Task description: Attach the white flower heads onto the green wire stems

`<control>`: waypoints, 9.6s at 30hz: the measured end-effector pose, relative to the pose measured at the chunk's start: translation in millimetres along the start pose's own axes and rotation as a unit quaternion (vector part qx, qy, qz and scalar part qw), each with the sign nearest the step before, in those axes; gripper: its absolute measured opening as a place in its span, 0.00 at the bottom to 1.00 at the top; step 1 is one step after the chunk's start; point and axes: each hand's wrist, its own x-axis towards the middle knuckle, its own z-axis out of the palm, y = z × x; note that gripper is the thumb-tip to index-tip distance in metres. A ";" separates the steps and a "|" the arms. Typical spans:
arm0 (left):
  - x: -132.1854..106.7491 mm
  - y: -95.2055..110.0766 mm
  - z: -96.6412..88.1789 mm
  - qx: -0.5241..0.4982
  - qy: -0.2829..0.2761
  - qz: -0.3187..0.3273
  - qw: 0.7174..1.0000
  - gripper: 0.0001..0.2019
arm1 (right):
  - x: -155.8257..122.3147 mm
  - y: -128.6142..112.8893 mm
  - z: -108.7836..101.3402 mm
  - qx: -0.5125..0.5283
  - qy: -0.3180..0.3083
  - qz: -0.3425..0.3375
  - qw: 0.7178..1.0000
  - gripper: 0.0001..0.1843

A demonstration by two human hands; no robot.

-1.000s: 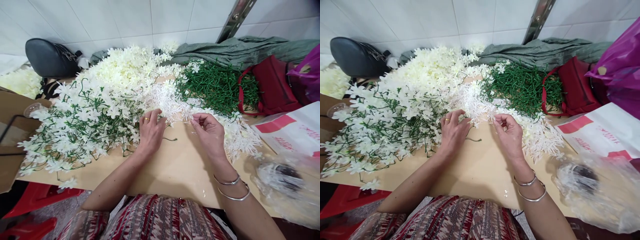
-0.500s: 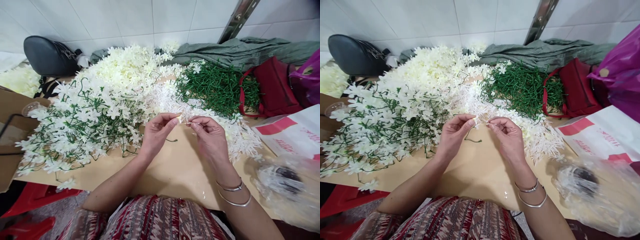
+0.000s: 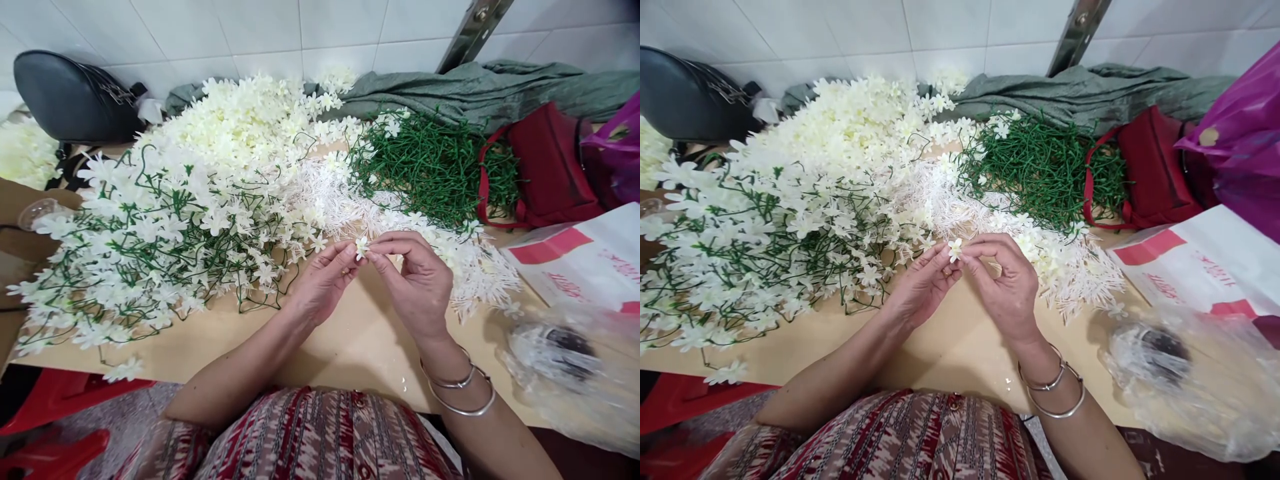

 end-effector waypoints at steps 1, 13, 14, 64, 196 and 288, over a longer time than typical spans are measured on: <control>0.8 -1.7 -0.6 0.008 -0.003 0.012 1.000 0.19 | -0.1 -0.6 0.1 -0.014 -0.004 -0.005 1.000 0.07; -3.3 -0.7 -4.0 0.234 0.003 0.206 0.950 0.13 | -5.0 -1.2 5.1 -0.124 0.000 -0.069 0.990 0.04; -4.8 0.2 -3.7 0.254 0.001 0.221 0.941 0.13 | -5.0 -0.9 5.2 -0.139 0.005 -0.084 0.987 0.04; -4.7 5.0 2.8 0.242 -0.028 0.164 0.956 0.16 | 1.6 13.2 -9.0 0.090 -0.117 0.192 0.970 0.14; -2.0 4.2 -3.2 0.268 0.006 0.218 0.938 0.12 | -12.2 6.3 12.3 0.007 -0.024 0.022 0.999 0.05; -11.3 18.6 -2.8 0.397 -0.025 0.238 0.886 0.06 | 0.5 0.3 -1.2 -0.112 -0.049 -0.151 0.981 0.10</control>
